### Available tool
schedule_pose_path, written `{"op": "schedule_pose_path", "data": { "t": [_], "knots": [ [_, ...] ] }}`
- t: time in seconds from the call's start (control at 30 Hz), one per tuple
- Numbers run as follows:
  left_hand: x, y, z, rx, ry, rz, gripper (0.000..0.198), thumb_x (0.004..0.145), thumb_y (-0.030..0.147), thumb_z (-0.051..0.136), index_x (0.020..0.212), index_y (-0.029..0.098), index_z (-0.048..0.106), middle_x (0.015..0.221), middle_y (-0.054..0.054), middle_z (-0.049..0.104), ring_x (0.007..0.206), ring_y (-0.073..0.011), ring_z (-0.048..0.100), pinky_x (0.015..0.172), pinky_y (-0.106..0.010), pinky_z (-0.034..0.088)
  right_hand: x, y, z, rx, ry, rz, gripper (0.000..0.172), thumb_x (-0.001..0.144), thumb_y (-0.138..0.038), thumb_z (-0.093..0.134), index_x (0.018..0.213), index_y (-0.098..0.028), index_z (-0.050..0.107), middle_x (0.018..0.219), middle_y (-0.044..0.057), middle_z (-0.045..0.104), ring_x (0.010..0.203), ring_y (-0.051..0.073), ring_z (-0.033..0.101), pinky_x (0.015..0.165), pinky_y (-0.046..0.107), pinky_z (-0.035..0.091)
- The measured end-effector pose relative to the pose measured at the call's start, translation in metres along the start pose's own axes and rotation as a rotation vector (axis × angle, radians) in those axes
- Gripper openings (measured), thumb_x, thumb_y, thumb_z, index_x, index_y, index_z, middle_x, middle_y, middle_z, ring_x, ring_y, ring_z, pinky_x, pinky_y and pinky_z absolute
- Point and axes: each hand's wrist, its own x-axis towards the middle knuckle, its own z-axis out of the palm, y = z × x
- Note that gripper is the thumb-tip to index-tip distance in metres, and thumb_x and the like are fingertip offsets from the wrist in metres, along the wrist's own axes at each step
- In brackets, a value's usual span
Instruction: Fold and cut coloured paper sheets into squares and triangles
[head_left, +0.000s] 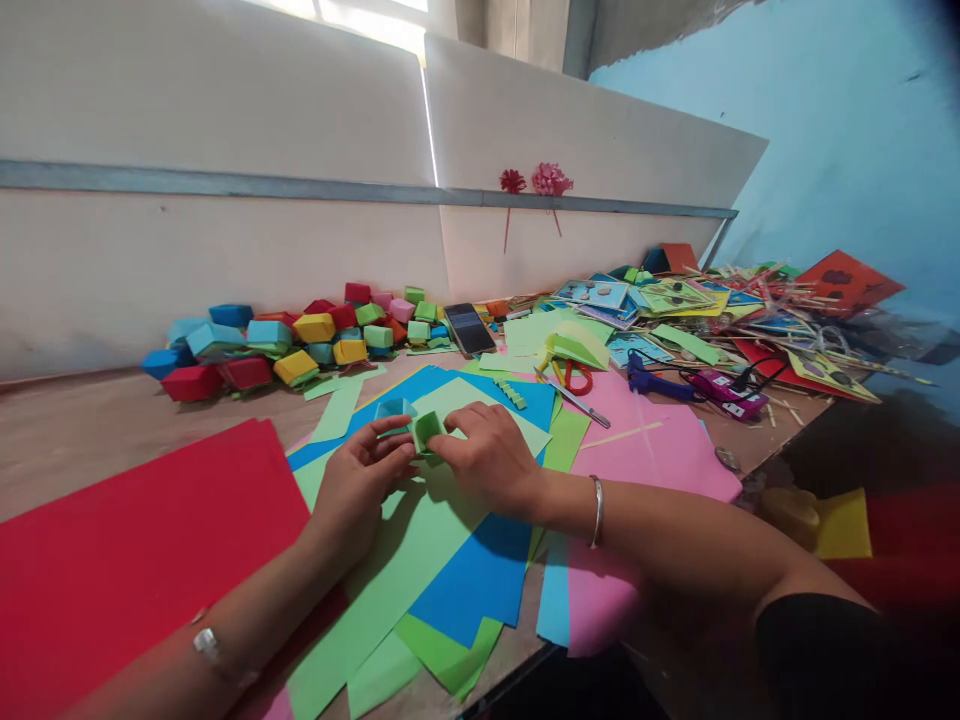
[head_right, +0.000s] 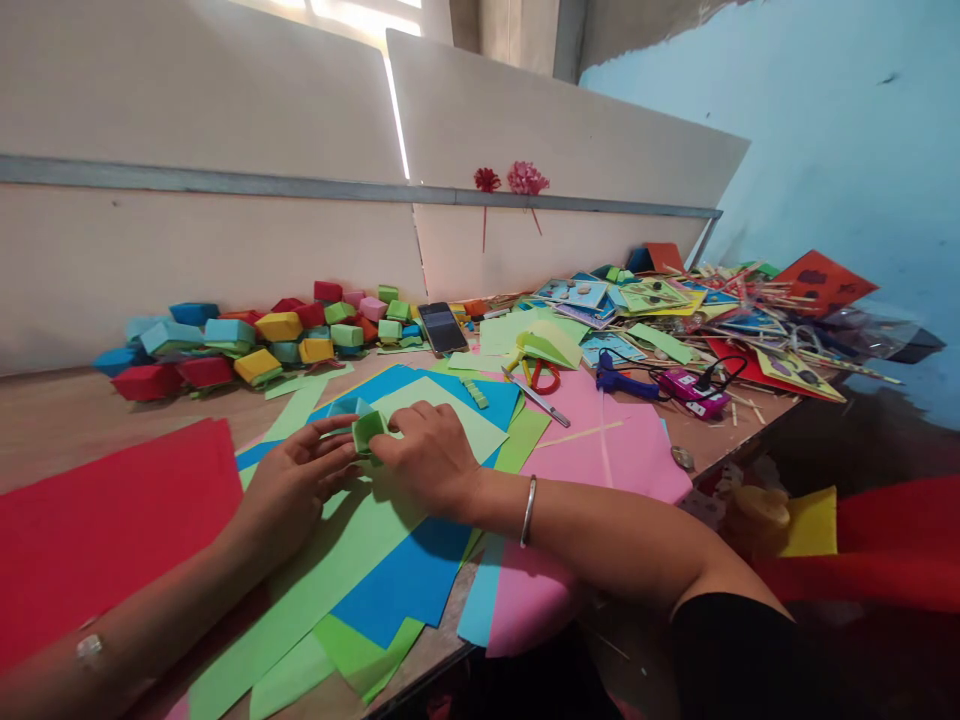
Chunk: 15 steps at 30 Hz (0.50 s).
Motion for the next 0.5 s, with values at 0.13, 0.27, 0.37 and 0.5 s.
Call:
{"op": "schedule_pose_path", "data": {
  "t": [0.13,0.27,0.37,0.5],
  "knots": [
    [0.0002,0.0004,-0.0003,0.005,0.018,-0.009,0.063,0.045,0.031,0.089,0.101,0.017,0.065,0.073,0.0,0.072,0.056,-0.0125,0.064,0.05,-0.021,0.051,-0.0001,0.0001,0.0003,0.007,-0.041,0.005,0.012,0.094,-0.029,0.061,0.094,-0.023,0.072,0.09,0.005,0.064,0.088,0.02,0.049,0.067,0.033,0.025],
    [-0.0002,0.0008,-0.0006,0.003,0.023,-0.023,0.063,0.044,0.031,0.089,0.1,0.016,0.065,0.07,0.001,0.071,0.054,-0.0119,0.063,0.05,-0.021,0.051,0.0006,0.0007,-0.002,0.008,-0.084,0.005,0.012,0.094,-0.023,0.06,0.094,-0.023,0.072,0.088,0.005,0.062,0.087,0.02,0.048,0.066,0.033,0.024],
    [-0.0017,0.0022,-0.0005,0.011,0.025,-0.033,0.065,0.043,0.033,0.089,0.1,0.016,0.065,0.069,0.001,0.071,0.056,-0.0125,0.063,0.05,-0.021,0.051,0.002,0.0006,-0.0052,0.004,-0.125,0.01,0.015,0.095,-0.023,0.058,0.096,-0.023,0.072,0.086,0.005,0.062,0.086,0.021,0.048,0.065,0.033,0.023],
    [-0.0028,0.0027,-0.0019,0.033,0.014,-0.028,0.064,0.044,0.035,0.089,0.1,0.016,0.064,0.071,-0.001,0.071,0.059,-0.0131,0.063,0.051,-0.02,0.049,0.0035,0.0,-0.0084,0.022,-0.165,0.021,0.016,0.096,-0.026,0.057,0.097,-0.023,0.073,0.084,0.006,0.061,0.086,0.021,0.049,0.064,0.033,0.023]
  ]
}}
